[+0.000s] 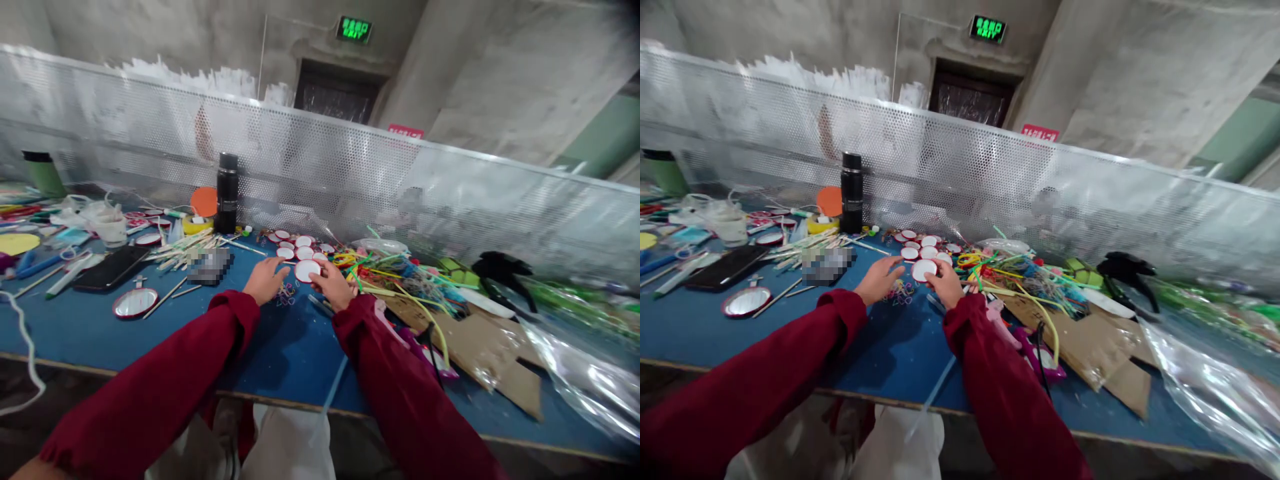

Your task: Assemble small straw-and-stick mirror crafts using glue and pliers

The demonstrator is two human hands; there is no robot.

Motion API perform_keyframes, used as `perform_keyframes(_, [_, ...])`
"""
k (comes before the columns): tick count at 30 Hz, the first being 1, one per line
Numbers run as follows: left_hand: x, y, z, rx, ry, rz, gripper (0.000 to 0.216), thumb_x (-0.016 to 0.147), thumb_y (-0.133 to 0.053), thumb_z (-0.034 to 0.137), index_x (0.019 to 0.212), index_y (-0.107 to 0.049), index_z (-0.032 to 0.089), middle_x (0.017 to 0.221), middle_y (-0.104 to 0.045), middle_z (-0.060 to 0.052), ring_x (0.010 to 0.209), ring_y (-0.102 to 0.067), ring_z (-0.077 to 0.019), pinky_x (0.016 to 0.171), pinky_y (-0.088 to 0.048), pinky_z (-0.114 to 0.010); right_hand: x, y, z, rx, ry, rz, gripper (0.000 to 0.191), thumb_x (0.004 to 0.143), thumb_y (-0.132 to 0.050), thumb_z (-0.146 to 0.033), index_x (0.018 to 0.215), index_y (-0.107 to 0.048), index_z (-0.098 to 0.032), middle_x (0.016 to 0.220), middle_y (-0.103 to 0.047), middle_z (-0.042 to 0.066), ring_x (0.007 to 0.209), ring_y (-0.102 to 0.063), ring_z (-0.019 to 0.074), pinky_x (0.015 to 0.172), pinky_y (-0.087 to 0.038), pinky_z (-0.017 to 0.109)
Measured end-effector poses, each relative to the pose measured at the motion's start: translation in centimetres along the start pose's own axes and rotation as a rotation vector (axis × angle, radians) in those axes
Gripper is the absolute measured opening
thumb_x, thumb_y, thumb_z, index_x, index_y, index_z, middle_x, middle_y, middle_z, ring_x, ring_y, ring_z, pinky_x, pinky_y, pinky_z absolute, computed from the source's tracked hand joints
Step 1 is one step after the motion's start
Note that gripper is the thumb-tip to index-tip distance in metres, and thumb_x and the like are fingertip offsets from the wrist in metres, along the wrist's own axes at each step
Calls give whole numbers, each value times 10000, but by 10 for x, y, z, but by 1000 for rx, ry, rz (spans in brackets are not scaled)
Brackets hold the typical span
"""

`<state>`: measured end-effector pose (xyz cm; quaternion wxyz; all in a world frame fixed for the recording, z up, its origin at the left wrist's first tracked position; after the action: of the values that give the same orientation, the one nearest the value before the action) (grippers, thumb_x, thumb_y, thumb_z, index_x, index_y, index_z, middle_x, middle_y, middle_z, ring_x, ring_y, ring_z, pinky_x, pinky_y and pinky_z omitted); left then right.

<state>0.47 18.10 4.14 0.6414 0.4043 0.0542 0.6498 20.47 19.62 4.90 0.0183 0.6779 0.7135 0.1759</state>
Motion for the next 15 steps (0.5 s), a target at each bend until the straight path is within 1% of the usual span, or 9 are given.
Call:
perform_keyframes(2, [-1,-5,0,-114,16,-32,439,931,-540,335,1330,-589,159,1253,-673,-134,1121,-638,-240,1005,-496,-393,-4,-8,1,3,37,-47,568,696,-699,-289,1240,-565,-198,957,-704,44,635,-652,140,538,-539,255])
perform_keyframes(4, [-2,-11,-2,-227,43,-84,434,905,-579,304,1313,-596,156,1070,-731,-95,867,-703,-193,797,-570,-321,-9,-14,2,13,85,-107,591,682,-735,-311,1241,-567,-216,1065,-706,74,775,-699,188,612,-588,296])
perform_keyframes(6, [-2,-14,-4,-322,85,-106,455,872,-600,241,1315,-590,140,889,-729,-54,660,-678,-153,634,-555,-273,-12,-19,4,21,139,-157,619,685,-757,-340,1260,-555,-231,1158,-692,90,935,-710,225,724,-614,335])
perform_keyframes(7, [-2,-15,-6,-361,106,-104,466,855,-603,210,1314,-589,136,827,-712,-35,600,-654,-138,589,-536,-257,-14,-21,4,13,168,-170,643,686,-769,-352,1277,-544,-235,1199,-681,95,1010,-701,236,793,-613,353])
perform_keyframes(9, [-2,-15,-8,-424,137,-88,471,825,-605,169,1295,-604,140,768,-679,-9,552,-617,-118,554,-507,-237,-16,-22,4,-44,240,-172,709,681,-798,-364,1321,-518,-237,1279,-650,105,1139,-662,251,932,-578,388])
perform_keyframes(11, [-1,-14,-9,-471,154,-80,467,810,-607,160,1277,-621,155,764,-665,2,545,-594,-107,553,-494,-230,-18,-22,4,-144,304,-157,746,688,-812,-363,1355,-501,-241,1327,-626,111,1214,-625,264,1021,-529,416])
perform_keyframes(13, [-1,-13,-11,-501,152,-76,488,773,-645,153,1261,-633,160,794,-666,2,573,-589,-104,575,-493,-227,-19,-21,3,-230,334,-137,755,699,-813,-352,1374,-493,-244,1334,-625,111,1245,-606,274,1063,-495,438])
perform_keyframes(15, [0,-11,-12,-517,120,-63,546,699,-719,137,1240,-641,148,851,-676,-9,646,-602,-111,620,-500,-223,-19,-21,3,-281,332,-119,756,704,-811,-333,1382,-490,-241,1319,-637,108,1251,-602,280,1076,-481,453])
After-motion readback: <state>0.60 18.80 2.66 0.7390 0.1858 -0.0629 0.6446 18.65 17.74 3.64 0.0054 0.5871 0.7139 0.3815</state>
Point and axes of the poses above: each hand's wrist, its own x-axis towards the middle knuckle, its own y-axis out of the back of the hand, z = x × y, the point moved 2 cm from there along x, towards the middle knuckle
